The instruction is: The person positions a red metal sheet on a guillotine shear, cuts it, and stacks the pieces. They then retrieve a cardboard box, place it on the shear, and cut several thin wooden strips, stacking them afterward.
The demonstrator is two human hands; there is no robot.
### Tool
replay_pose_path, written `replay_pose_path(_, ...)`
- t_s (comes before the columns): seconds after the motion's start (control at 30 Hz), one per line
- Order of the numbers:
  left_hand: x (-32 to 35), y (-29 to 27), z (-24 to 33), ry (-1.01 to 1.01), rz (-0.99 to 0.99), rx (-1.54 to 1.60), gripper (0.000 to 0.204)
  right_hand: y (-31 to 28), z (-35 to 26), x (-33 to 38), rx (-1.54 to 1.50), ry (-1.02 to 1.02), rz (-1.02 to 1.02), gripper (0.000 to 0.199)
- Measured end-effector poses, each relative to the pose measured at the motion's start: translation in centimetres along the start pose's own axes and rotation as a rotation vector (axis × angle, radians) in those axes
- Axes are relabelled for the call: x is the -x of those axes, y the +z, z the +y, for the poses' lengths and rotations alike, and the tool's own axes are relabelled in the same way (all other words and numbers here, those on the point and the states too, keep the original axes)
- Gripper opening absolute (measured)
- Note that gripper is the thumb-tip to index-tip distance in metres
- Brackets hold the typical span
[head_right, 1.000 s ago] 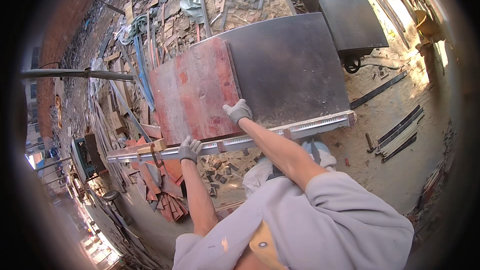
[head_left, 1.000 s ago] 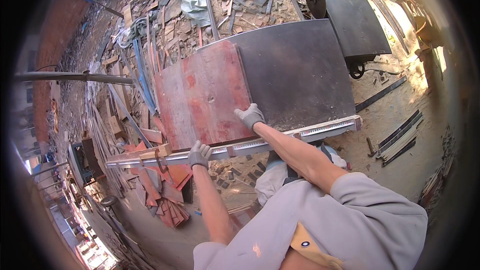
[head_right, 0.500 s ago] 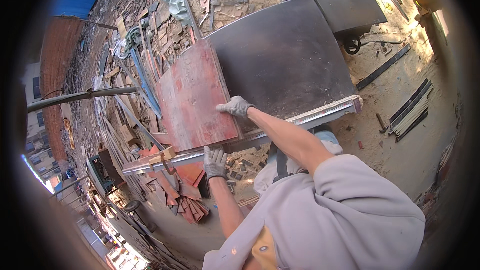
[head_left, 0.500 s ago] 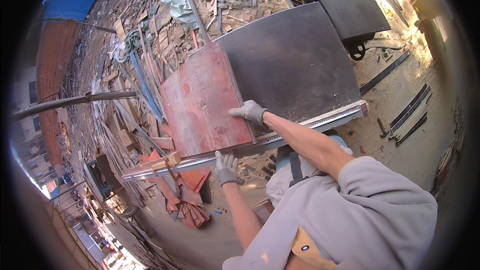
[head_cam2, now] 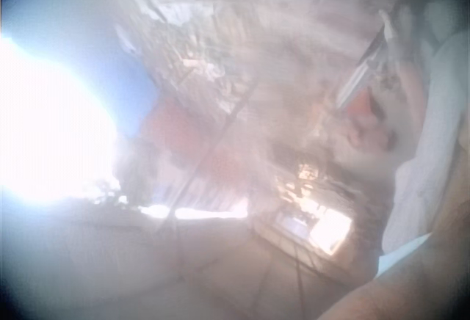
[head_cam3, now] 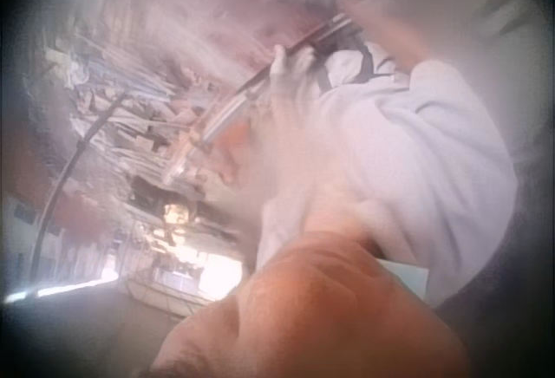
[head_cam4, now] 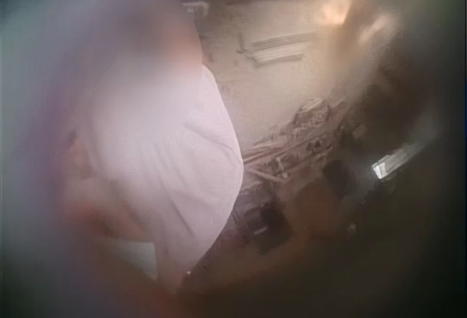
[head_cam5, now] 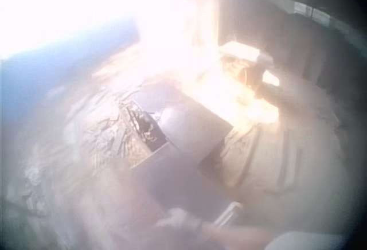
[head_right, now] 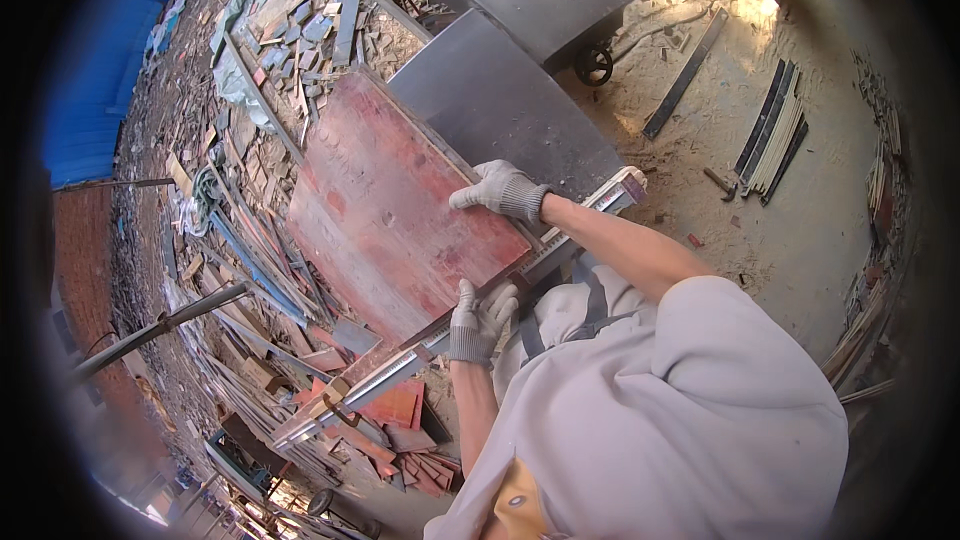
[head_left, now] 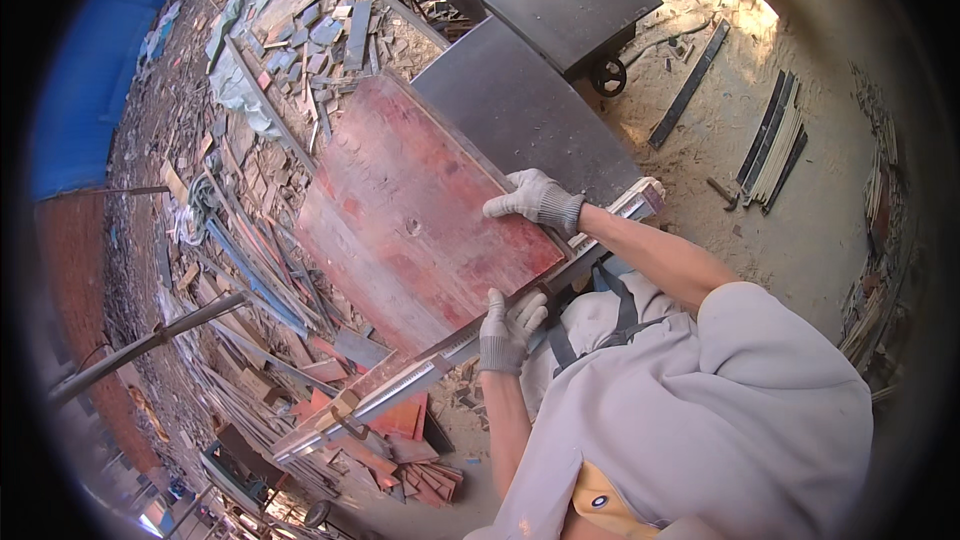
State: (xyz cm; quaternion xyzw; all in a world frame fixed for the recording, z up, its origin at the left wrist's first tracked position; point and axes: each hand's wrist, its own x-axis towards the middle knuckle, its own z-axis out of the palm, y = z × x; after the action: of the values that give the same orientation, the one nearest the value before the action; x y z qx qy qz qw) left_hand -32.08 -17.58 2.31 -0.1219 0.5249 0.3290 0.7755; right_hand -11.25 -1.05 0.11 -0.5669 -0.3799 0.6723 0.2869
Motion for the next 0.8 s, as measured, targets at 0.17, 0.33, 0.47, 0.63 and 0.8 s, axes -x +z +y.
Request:
replay_pose_path(0.17, -3.5, 11.0, 0.5, 0.377, 0.007, -0.55, 0.044, -14.0, -0.9, -2.5, 0.491, -0.093, 0.246, 0.077)
replay_pose_path(0.33, -16.6, 22.8, 2.3, 1.16, 0.674, -1.486, 0.077, -26.9, -1.0, -5.2, 0.885, 0.038, 0.038, 0.083)
replay_pose_path(0.47, -28.3, 28.8, -1.0, 0.943, 1.101, -1.739, 0.089, -39.6, 2.8, -6.1, 0.755, 0.037, 0.418, 0.05)
replay_pose_path(0.63, -35.4, 30.5, -3.8, 1.144, 1.274, -1.74, 0.087, -59.4, 11.3, -13.7, 0.905, 0.133, 0.505, 0.034)
replay_pose_path(0.8, -37.6, 30.7, -4.0, 0.979, 1.29, -1.788, 0.084, -69.1, 18.5, -26.3, 1.328, 0.273, 0.189, 0.05)
